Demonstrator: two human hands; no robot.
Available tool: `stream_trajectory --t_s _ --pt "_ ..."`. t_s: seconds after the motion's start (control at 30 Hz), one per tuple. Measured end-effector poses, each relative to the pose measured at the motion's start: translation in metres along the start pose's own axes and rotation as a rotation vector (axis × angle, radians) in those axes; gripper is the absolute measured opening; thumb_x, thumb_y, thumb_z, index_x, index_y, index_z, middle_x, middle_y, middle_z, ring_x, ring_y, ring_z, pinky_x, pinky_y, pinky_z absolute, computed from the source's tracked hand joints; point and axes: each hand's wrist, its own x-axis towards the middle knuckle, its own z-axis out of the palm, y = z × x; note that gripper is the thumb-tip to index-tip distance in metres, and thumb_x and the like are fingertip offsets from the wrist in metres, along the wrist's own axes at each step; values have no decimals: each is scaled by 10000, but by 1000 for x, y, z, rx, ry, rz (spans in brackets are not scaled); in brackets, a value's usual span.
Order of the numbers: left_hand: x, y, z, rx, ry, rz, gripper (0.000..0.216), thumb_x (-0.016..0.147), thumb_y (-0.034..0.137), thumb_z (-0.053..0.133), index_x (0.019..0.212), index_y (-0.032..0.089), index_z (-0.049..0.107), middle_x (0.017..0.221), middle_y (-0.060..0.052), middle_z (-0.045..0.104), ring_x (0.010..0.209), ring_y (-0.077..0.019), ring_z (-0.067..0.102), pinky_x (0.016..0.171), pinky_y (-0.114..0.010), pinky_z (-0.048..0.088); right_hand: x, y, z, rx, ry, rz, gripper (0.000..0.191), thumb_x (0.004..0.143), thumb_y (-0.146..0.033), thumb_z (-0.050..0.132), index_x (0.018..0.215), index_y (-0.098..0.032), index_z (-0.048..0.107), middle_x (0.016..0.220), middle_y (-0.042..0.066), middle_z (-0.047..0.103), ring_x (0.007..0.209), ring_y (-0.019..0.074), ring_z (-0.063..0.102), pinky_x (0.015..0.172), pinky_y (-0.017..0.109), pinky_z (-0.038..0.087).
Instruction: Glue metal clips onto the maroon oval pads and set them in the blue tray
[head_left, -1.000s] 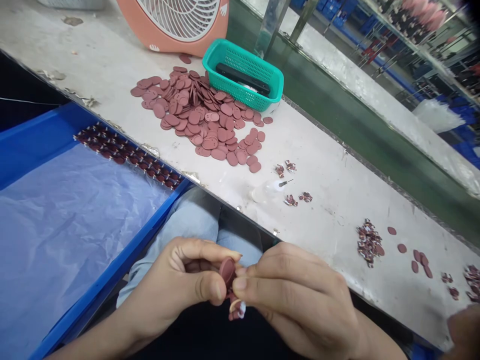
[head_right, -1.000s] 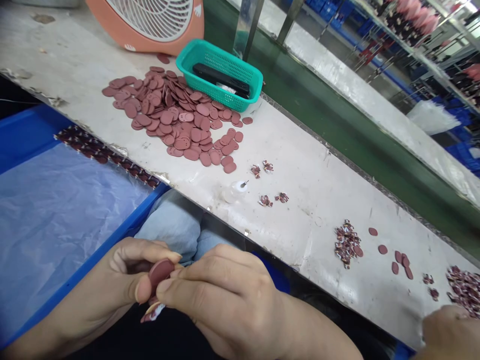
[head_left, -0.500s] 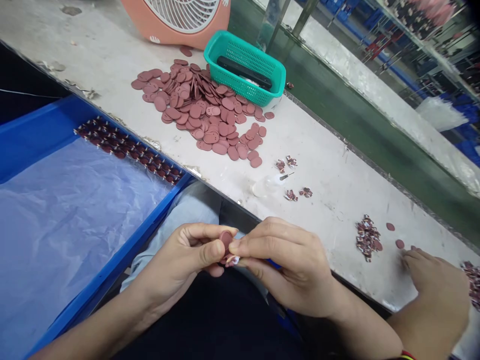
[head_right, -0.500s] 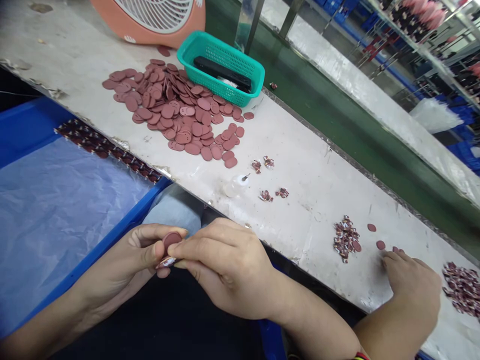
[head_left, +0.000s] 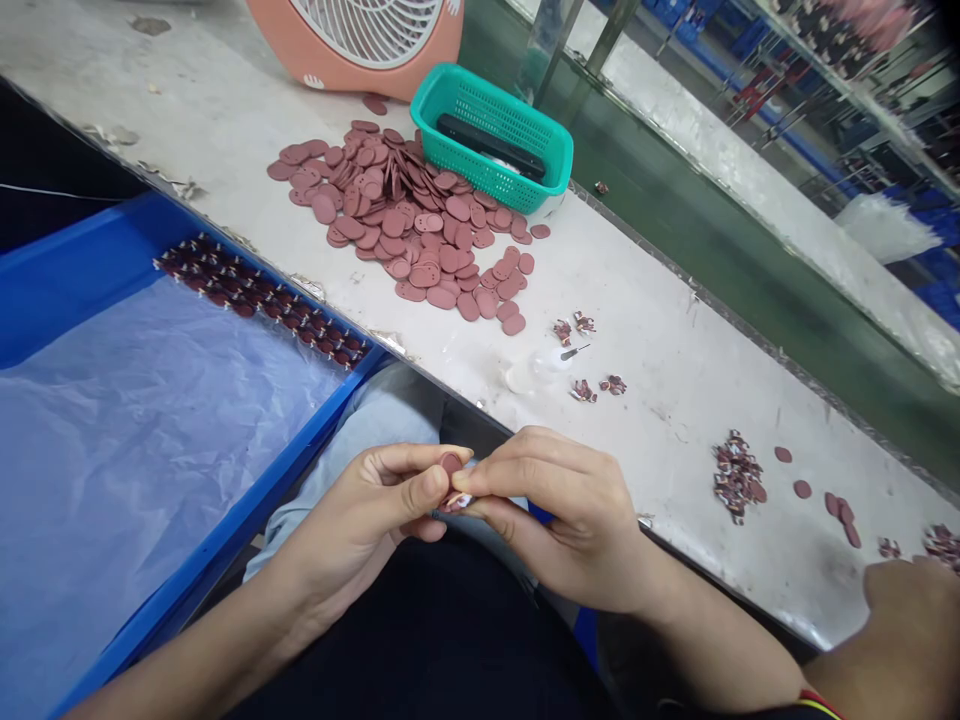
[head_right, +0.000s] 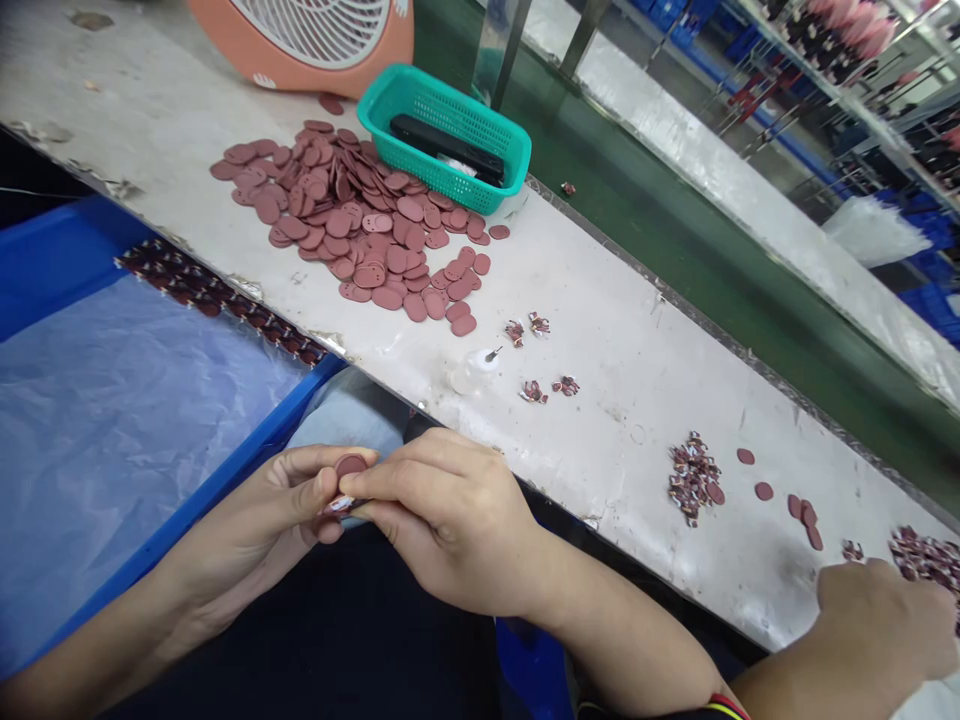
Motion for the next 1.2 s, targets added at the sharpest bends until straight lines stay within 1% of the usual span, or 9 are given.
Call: stream_trajectory --t_s 0.23,0.4,0.5,0.57,0.63,0.73,0.83,0.97,1.2 --pt "1 0 -3 -4 7 -11 293 624 415 917 815 207 837 718 -33 728 621 -97 582 493 -120 478 2 2 2 -4 -27 22 166 918 -99 651 1067 -161 689 895 55 761 794 151 700 749 290 603" --pt "1 -2 -7 -11 -104 -54 301 685 454 870 818 189 822 699 -24 679 627 -99 565 472 -115 468 5 -1 -2 5 -70 36 157 928 -111 636 1065 -167 688 886 57 750 787 147 690 747 279 594" --pt "4 -5 -10 -48 -167 -83 292 721 459 843 800 180 806 728 -26 669 641 -103 581 464 -116 478 4 -2 -3 7 -74 51 293 913 -167 681 1203 -189 644 954 58 732 820 152 671 741 280 588" --pt "6 -7 -12 -101 -161 -110 273 725 435 847 824 185 801 727 -20 664 650 -109 604 477 -125 502 3 -1 -3 16 -46 64 483 873 -277 753 1316 -186 582 1036 81 695 817 156 643 695 276 581" --pt "8 -7 -13 -167 -145 -145 247 718 382 865 865 194 800 756 -18 673 681 -114 632 477 -119 508 1 0 -3 18 6 89 554 854 -352 771 1343 -191 565 1051 83 647 742 137 593 625 265 562" --pt "10 -7 -15 -243 -174 -173 238 702 324 884 881 192 798 813 -28 691 719 -117 656 435 -91 477 -1 2 -1 20 49 147 366 909 -280 702 1262 -219 628 968 47 637 659 108 540 574 241 528" --pt "11 -7 -17 -250 -211 -174 258 696 335 887 877 174 798 798 -36 695 709 -121 660 421 -89 477 -2 4 2 70 28 214 258 922 -223 671 1179 -220 685 889 23 651 634 98 539 552 223 493" --pt "12 -6 -18 -243 -223 -166 265 689 370 885 849 175 803 813 -43 707 706 -115 651 426 -90 492 -1 4 5 138 16 250 235 910 -220 683 1143 -212 714 826 15 646 617 98 526 532 222 446" --pt "11 -6 -22 -233 -256 -145 262 733 375 852 910 187 807 764 -28 648 691 -123 615 446 -107 510 1 2 6 152 16 266 263 885 -211 714 1148 -208 715 829 13 656 624 96 519 552 219 453"
